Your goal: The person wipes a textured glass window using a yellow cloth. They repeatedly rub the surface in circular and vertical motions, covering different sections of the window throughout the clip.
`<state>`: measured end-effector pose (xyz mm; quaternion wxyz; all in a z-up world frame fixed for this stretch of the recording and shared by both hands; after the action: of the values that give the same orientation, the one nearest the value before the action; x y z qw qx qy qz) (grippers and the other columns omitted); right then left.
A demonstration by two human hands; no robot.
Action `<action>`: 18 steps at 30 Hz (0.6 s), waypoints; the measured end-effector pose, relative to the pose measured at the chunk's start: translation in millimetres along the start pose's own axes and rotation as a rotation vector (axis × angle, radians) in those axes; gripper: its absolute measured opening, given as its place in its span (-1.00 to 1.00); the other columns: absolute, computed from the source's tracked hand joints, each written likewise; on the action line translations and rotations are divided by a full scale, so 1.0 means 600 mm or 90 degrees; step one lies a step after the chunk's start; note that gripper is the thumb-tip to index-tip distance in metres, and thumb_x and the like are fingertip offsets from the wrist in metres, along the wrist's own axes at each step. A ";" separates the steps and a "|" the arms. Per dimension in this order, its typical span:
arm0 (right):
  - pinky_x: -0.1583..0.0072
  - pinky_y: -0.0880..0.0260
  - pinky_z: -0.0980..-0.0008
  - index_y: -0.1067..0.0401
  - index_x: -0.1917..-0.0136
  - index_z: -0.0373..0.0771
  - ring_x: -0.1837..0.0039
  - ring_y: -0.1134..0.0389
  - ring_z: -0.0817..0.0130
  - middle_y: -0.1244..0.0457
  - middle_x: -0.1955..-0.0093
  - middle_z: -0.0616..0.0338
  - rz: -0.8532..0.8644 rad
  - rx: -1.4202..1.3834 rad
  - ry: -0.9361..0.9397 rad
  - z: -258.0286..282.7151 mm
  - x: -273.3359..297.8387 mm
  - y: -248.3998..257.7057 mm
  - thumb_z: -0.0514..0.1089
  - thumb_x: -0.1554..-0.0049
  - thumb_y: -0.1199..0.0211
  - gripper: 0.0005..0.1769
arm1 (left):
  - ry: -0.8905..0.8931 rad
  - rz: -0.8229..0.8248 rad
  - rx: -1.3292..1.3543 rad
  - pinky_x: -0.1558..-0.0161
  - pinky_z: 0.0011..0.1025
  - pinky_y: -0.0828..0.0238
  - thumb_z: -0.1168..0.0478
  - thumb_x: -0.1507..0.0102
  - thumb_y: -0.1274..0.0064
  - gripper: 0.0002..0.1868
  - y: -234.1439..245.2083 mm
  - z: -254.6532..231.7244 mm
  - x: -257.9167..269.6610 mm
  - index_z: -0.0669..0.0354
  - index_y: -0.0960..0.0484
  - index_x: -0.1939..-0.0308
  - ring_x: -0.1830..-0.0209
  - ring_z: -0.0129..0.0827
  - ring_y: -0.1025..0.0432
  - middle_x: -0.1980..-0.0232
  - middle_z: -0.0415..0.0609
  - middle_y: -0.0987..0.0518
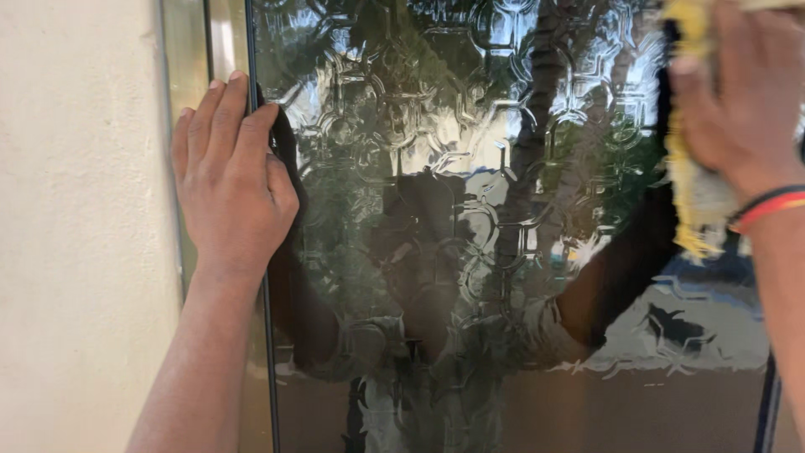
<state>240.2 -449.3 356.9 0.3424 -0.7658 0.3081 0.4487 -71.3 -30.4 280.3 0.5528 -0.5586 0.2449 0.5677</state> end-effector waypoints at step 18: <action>-0.33 -0.31 -0.06 -0.33 -0.40 -0.36 -0.34 -0.29 -0.18 -0.27 -0.35 -0.22 -0.098 -0.168 -0.149 -0.042 0.010 -0.063 -0.11 -0.50 -0.02 -0.67 | 0.013 -0.006 -0.026 -0.64 0.05 -0.02 0.43 -0.36 0.07 -0.65 -0.020 0.003 0.014 0.23 -0.62 -0.21 -0.58 -0.05 -0.24 -0.50 0.11 -0.43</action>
<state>284.0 -448.8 369.7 0.3059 -0.7678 0.1451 0.5439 -59.1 -22.5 277.3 0.5414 -0.5768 0.2362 0.5643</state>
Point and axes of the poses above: each hand's wrist, its own x-axis away from the middle knuckle, its own y-axis out of the back of the hand, z = x × y, the point moved 2 cm from there along -x, towards the middle knuckle
